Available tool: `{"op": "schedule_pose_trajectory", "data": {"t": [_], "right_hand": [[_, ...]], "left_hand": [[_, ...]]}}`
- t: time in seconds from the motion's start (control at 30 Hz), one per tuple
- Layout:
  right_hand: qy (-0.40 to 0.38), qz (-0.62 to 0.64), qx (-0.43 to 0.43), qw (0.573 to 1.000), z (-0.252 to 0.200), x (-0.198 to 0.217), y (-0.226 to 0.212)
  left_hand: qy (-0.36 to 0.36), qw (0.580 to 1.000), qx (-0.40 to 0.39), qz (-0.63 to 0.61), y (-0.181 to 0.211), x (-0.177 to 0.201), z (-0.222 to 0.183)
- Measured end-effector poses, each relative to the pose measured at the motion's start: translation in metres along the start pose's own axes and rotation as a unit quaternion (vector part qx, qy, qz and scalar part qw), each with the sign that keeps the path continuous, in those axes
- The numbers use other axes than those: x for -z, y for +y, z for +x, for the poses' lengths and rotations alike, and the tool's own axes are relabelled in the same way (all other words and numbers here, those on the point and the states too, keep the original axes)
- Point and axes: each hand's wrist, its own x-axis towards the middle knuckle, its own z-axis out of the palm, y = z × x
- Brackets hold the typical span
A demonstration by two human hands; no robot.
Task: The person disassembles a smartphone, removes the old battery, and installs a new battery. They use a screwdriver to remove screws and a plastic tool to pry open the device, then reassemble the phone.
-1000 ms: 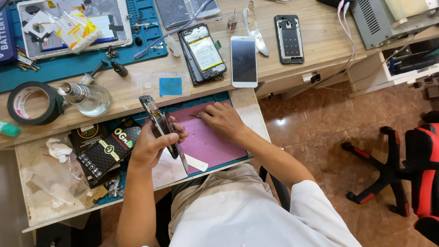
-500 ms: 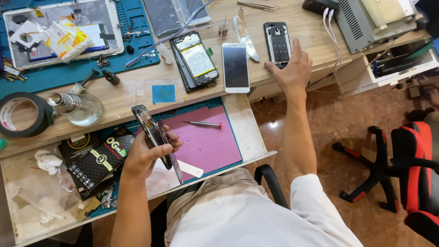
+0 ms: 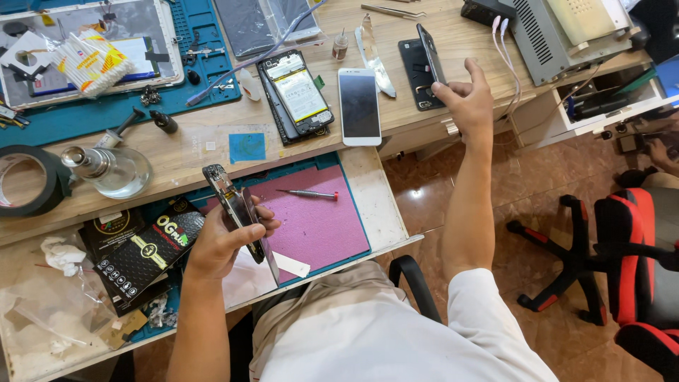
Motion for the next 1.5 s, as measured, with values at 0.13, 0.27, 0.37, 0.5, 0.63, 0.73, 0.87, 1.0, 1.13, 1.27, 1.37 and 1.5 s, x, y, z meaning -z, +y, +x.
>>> {"op": "schedule_pose_trajectory", "data": {"t": [0.13, 0.27, 0.37, 0.5, 0.63, 0.73, 0.87, 1.0, 1.13, 1.27, 1.37, 1.5], "right_hand": [[-0.002, 0.017, -0.008, 1.0, 0.0, 0.003, -0.002], [0.002, 0.014, -0.011, 1.0, 0.002, 0.003, 0.001], [0.003, 0.017, -0.011, 1.0, 0.002, 0.003, 0.002], [-0.002, 0.027, 0.008, 1.0, 0.003, 0.001, 0.007], [0.001, -0.082, 0.046, 0.996, -0.003, -0.013, 0.01], [0.016, -0.185, 0.089, 0.979, -0.007, -0.026, 0.01], [0.029, -0.241, 0.108, 0.964, -0.016, -0.032, 0.005], [0.229, -0.158, 0.414, 0.867, -0.055, -0.051, 0.011], [-0.061, -0.094, 0.461, 0.88, -0.131, -0.117, -0.003], [-0.051, -0.278, 0.569, 0.772, -0.145, -0.172, 0.02], [-0.053, -0.29, 0.593, 0.749, -0.145, -0.177, 0.024], [-0.211, -0.207, 0.516, 0.804, -0.15, -0.144, -0.014]], "left_hand": [[-0.002, 1.0, 0.003, 0.004, 0.002, -0.003, -0.001], [0.005, 1.0, 0.013, 0.011, 0.003, -0.003, -0.001], [0.006, 1.0, 0.014, 0.007, 0.002, -0.002, -0.001], [0.005, 1.0, 0.005, 0.002, 0.001, -0.003, -0.001], [0.02, 1.0, -0.004, -0.016, 0.001, -0.004, -0.002], [0.041, 0.999, 0.018, -0.03, 0.006, -0.007, -0.003], [0.034, 0.999, 0.018, -0.027, 0.013, -0.006, -0.007], [0.049, 0.998, 0.029, -0.018, 0.016, -0.004, -0.01], [0.043, 0.995, -0.073, -0.051, -0.008, -0.002, -0.002], [0.047, 0.997, -0.062, -0.009, -0.012, -0.005, -0.004], [0.059, 0.998, -0.032, -0.002, -0.009, -0.009, -0.011], [0.035, 0.998, 0.046, -0.012, -0.001, -0.016, -0.016]]}}
